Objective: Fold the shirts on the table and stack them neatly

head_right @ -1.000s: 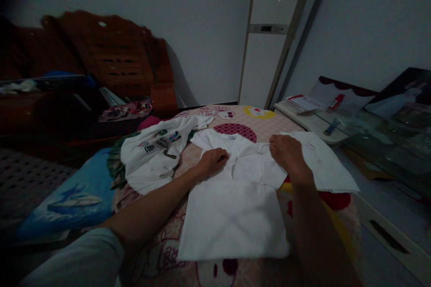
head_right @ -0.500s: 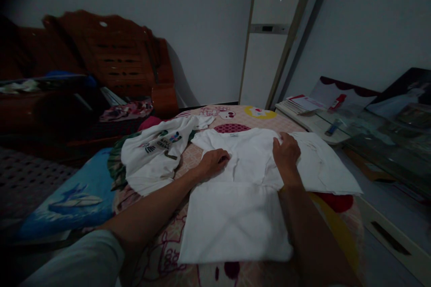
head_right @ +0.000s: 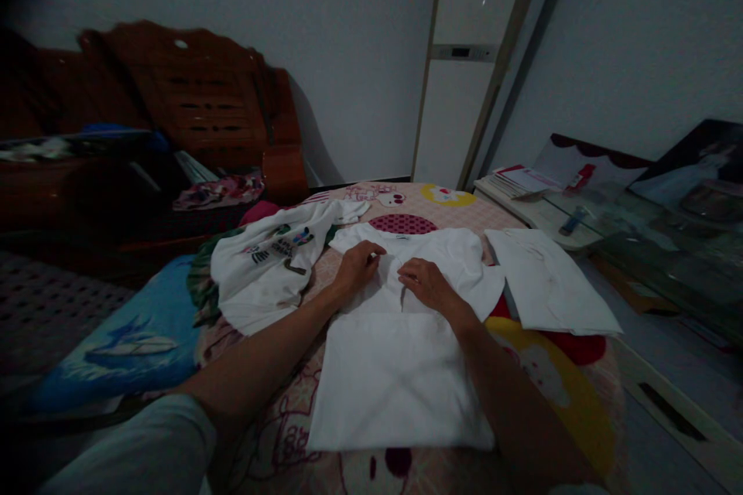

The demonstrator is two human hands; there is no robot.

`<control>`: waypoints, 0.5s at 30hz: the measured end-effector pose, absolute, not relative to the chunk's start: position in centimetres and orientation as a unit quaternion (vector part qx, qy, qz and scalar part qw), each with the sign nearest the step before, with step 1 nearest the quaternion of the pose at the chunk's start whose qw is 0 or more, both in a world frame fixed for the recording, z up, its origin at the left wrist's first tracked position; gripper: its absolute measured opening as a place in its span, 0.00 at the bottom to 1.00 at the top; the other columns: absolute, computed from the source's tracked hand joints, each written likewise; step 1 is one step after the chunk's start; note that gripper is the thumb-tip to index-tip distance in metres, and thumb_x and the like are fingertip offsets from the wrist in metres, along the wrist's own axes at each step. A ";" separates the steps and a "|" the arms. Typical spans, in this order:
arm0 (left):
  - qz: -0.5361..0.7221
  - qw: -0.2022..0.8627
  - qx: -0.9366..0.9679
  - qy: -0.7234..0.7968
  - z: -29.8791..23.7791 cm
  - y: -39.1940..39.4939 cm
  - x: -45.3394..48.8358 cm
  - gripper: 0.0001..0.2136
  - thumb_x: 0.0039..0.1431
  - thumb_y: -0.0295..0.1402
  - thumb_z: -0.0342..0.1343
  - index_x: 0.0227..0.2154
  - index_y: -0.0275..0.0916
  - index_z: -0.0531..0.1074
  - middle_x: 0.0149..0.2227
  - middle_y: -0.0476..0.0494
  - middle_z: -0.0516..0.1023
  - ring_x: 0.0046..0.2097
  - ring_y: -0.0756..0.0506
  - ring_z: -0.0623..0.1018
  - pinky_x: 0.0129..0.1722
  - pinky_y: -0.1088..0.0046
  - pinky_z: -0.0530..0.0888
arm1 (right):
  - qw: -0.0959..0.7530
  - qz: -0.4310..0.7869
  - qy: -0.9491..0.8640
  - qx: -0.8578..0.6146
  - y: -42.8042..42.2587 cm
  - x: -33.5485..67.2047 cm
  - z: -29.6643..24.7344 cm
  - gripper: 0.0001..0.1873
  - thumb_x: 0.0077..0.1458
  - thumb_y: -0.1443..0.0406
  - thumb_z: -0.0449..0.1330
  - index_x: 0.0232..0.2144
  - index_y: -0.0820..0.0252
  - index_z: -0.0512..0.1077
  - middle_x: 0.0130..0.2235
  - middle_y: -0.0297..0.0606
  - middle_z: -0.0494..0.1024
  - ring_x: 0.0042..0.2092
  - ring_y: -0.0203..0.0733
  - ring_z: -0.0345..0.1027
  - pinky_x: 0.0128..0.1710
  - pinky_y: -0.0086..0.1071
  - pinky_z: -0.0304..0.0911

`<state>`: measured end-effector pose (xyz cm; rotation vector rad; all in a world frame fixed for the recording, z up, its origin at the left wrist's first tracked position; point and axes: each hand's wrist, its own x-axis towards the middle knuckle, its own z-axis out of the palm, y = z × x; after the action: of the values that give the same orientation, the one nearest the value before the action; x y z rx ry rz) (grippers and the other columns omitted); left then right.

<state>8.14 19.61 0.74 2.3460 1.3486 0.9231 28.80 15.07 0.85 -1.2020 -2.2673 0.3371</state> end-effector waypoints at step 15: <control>0.239 0.137 0.713 0.644 0.5 24.4 4.9 0.17 0.61 0.35 0.54 0.50 0.33 0.74 0.51 0.33 0.77 0.54 0.41 0.76 0.55 0.67 0.69 | 0.385 0.289 -0.725 -0.492 15.9 28.6 -0.3 0.11 0.52 0.63 0.61 0.36 0.60 0.80 0.42 0.44 0.81 0.40 0.45 0.76 0.39 0.36 0.73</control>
<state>4.93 24.39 0.45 2.0643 1.8649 0.6920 28.59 15.87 -0.32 -1.2537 -1.8474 0.7363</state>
